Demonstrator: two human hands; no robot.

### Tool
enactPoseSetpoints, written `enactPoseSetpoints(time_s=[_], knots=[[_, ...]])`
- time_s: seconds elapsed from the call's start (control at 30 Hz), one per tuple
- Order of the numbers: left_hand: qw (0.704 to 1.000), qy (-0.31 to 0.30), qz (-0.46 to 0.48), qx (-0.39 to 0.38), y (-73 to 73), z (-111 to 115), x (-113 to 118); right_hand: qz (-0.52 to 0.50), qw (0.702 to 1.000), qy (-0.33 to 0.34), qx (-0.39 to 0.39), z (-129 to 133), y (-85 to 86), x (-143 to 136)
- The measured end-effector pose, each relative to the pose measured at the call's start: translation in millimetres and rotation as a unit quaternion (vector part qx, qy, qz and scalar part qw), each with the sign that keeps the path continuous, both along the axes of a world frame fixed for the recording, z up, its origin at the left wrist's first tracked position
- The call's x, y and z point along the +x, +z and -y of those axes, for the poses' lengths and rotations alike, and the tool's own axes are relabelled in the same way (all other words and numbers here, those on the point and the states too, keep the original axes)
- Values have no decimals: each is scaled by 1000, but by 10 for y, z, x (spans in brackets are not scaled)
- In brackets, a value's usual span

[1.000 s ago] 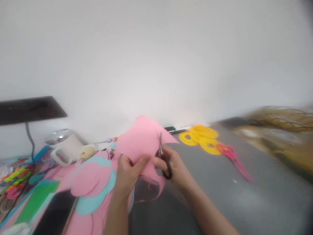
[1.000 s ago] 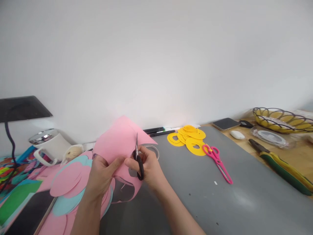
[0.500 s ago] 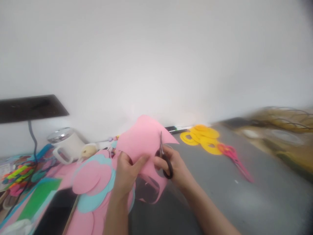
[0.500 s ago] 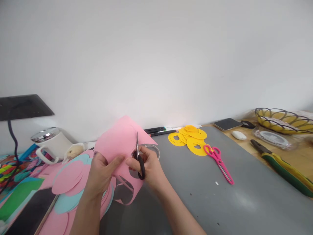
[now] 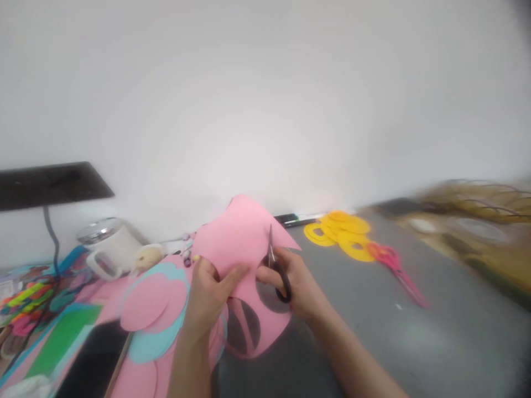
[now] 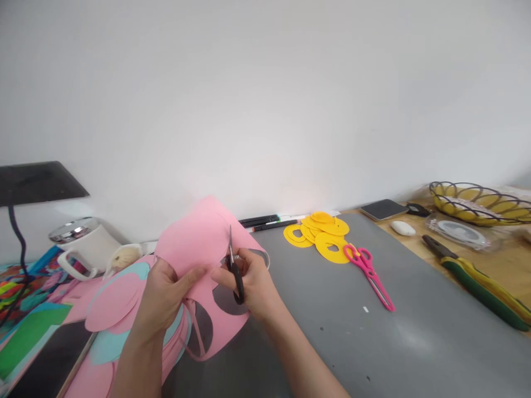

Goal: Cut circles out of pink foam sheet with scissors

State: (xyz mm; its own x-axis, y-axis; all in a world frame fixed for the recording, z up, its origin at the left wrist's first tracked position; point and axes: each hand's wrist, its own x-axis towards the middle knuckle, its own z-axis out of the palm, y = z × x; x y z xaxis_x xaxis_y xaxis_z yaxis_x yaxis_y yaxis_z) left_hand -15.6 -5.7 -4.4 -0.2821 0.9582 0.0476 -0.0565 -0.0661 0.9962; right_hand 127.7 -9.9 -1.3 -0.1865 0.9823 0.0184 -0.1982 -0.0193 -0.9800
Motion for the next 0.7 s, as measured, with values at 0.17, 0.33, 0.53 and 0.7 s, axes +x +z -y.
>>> enactPoseSetpoints(time_s=[0.17, 0.33, 0.53, 0.7], knots=[[1000, -13, -4, 0, -3, -8, -10, 7, 1000, -15, 2, 14, -13, -4], [1000, -16, -4, -3, -27, -24, -28, 12, 1000, -13, 3, 13, -38, -4], [1000, -29, -1, 0, -18, -3, -82, 25, 999, -21, -21, 9, 4, 3], [996, -87, 24, -16, 33, 11, -155, 37, 999, -22, -26, 11, -3, 11]])
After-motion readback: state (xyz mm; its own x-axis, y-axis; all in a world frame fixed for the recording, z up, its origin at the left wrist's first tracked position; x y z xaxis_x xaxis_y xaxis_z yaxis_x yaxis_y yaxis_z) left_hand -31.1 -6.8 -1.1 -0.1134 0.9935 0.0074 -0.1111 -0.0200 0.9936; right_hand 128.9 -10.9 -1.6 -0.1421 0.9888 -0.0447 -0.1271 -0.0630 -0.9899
